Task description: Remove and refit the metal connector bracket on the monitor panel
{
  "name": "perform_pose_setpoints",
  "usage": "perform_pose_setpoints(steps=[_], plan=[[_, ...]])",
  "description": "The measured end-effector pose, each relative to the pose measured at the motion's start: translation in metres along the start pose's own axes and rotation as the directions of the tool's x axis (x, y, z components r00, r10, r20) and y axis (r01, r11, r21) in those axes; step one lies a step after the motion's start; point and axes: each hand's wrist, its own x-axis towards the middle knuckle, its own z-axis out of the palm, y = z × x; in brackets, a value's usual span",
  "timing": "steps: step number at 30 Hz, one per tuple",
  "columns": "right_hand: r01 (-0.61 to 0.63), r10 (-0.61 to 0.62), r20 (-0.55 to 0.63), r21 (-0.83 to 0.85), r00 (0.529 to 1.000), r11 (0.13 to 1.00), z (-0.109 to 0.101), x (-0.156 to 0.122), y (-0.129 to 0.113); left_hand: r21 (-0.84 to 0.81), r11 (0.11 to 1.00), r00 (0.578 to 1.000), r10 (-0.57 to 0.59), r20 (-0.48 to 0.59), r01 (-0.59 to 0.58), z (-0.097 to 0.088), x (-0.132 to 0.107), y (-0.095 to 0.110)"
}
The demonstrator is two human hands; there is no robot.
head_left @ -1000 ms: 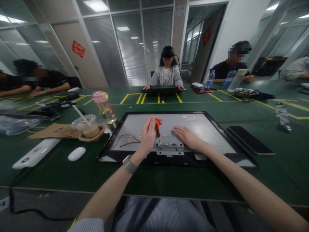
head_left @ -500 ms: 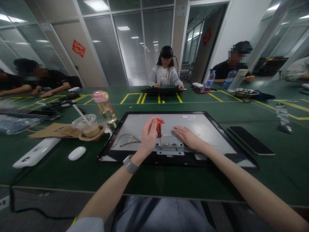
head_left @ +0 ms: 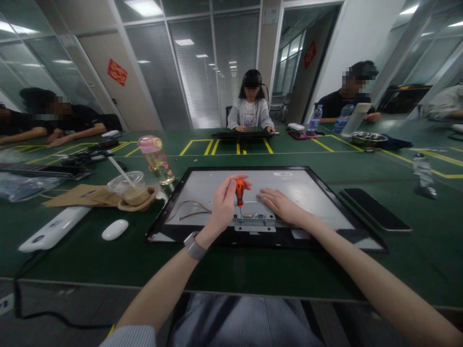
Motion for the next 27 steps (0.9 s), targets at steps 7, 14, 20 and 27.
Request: perform_pose_setpoints(steps=[7,14,20,27], plan=[[0.008,-0.008,0.004,0.0,1.0,1.0,0.0011,0.0006,0.0005,0.099,0.994,0.999,0.054,-0.003,-0.054,0.0006,0.0001,0.0025],[0.006,-0.006,-0.003,-0.009,1.0,1.0,0.0,0.0001,-0.0014,0.17,0.976,0.986,0.153,-0.072,-0.139,0.0003,0.0021,0.0031],[0.002,-0.002,-0.004,-0.008,1.0,1.0,0.0002,0.0004,-0.0009,0.065,0.998,0.999,0.029,-0.036,-0.026,-0.0005,0.0003,0.0023],[0.008,-0.008,0.004,-0.003,1.0,1.0,-0.0016,-0.0001,-0.0029,0.215,0.965,0.975,0.178,-0.13,-0.148,-0.0023,0.0035,0.0]])
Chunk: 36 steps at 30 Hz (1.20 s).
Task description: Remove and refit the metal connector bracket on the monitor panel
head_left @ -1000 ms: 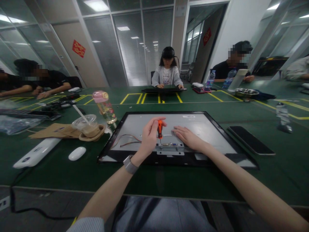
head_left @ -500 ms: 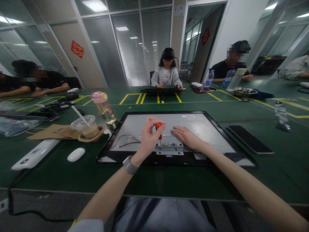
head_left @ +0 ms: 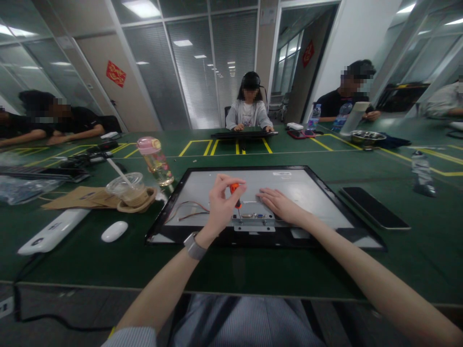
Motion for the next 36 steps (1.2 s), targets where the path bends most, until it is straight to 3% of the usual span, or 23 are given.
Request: perform_pose_setpoints(steps=[8,14,16,22,28,36], plan=[[-0.006,0.006,-0.009,0.008,1.0,1.0,0.0018,0.0002,0.0025,-0.053,0.992,0.99,-0.108,0.094,0.114,-0.0022,-0.0022,0.0024],[-0.002,0.002,-0.009,-0.006,1.0,1.0,0.0005,0.0007,0.0008,0.076,0.996,0.999,0.051,0.0,-0.051,0.0019,-0.0038,0.0039],[-0.008,0.008,-0.001,-0.006,1.0,1.0,-0.0002,0.0005,0.0003,0.087,0.995,0.999,0.043,-0.01,-0.042,0.0012,-0.0036,0.0043],[-0.005,0.005,-0.005,-0.001,1.0,1.0,0.0007,0.0004,0.0008,-0.012,0.999,0.994,-0.052,0.099,0.053,-0.002,-0.0047,0.0038],[-0.014,0.014,-0.002,-0.005,1.0,1.0,-0.0006,0.0008,-0.0015,0.072,0.996,0.996,0.054,0.066,-0.059,-0.0008,-0.0045,0.002],[-0.007,0.007,-0.007,0.009,1.0,1.0,-0.0006,-0.0005,-0.0002,-0.042,0.994,0.99,-0.093,0.106,0.098,-0.0012,-0.0021,0.0034]])
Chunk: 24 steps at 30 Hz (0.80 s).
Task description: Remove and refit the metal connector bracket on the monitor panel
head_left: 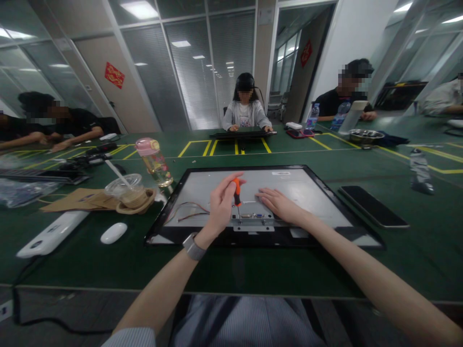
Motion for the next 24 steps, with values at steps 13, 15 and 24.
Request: perform_pose_setpoints(steps=[13,15,24], plan=[[-0.015,0.015,0.013,0.004,1.0,1.0,0.0006,0.0006,-0.0001,-0.112,0.993,0.999,-0.021,0.037,0.025,-0.0016,0.0012,-0.0029],[-0.013,0.013,0.006,0.0,1.0,1.0,0.0024,0.0011,0.0014,-0.061,0.998,0.999,0.007,0.033,-0.005,-0.0011,0.0019,-0.002],[0.005,-0.005,0.011,-0.011,1.0,1.0,0.0021,0.0015,0.0022,0.058,0.994,0.996,0.087,0.035,-0.089,-0.0033,0.002,-0.0013]])
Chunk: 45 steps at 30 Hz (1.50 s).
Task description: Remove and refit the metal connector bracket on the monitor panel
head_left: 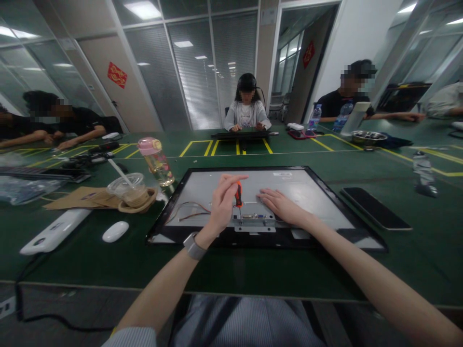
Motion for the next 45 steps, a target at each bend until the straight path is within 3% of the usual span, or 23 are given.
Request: perform_pose_setpoints(steps=[3,8,13,24,28,33,40,45], plan=[[-0.002,0.002,-0.002,0.003,1.0,1.0,0.0,-0.0003,-0.0003,-0.024,1.0,0.999,-0.004,0.033,0.005,0.0018,-0.0012,-0.0037],[0.006,-0.006,-0.008,0.001,1.0,1.0,0.0023,0.0003,0.0012,0.006,0.999,0.999,0.045,-0.025,-0.045,0.0049,-0.003,-0.0053],[-0.011,0.012,-0.014,0.016,1.0,1.0,0.002,0.0003,0.0009,0.023,0.999,0.999,0.039,-0.004,-0.039,0.0037,-0.0038,-0.0023],[-0.009,0.009,-0.005,-0.008,1.0,1.0,0.0,-0.0003,-0.0011,0.111,0.994,0.99,0.027,-0.139,-0.011,0.0063,-0.0023,-0.0019],[-0.005,0.005,0.003,-0.003,1.0,1.0,-0.0008,-0.0006,-0.0011,0.05,0.999,0.991,-0.013,-0.13,0.019,0.0073,-0.0038,-0.002],[-0.018,0.018,0.004,0.011,1.0,1.0,-0.0012,-0.0009,-0.0016,-0.077,0.995,0.997,-0.063,-0.041,0.059,0.0063,-0.0059,-0.0024],[-0.017,0.017,0.005,0.006,1.0,1.0,-0.0012,-0.0006,-0.0025,0.104,0.993,0.985,0.077,-0.156,-0.061,0.0038,-0.0017,-0.0026],[-0.012,0.013,-0.009,0.01,1.0,1.0,-0.0008,-0.001,-0.0016,0.013,0.999,0.989,-0.029,-0.148,0.032,0.0053,-0.0045,-0.0027]])
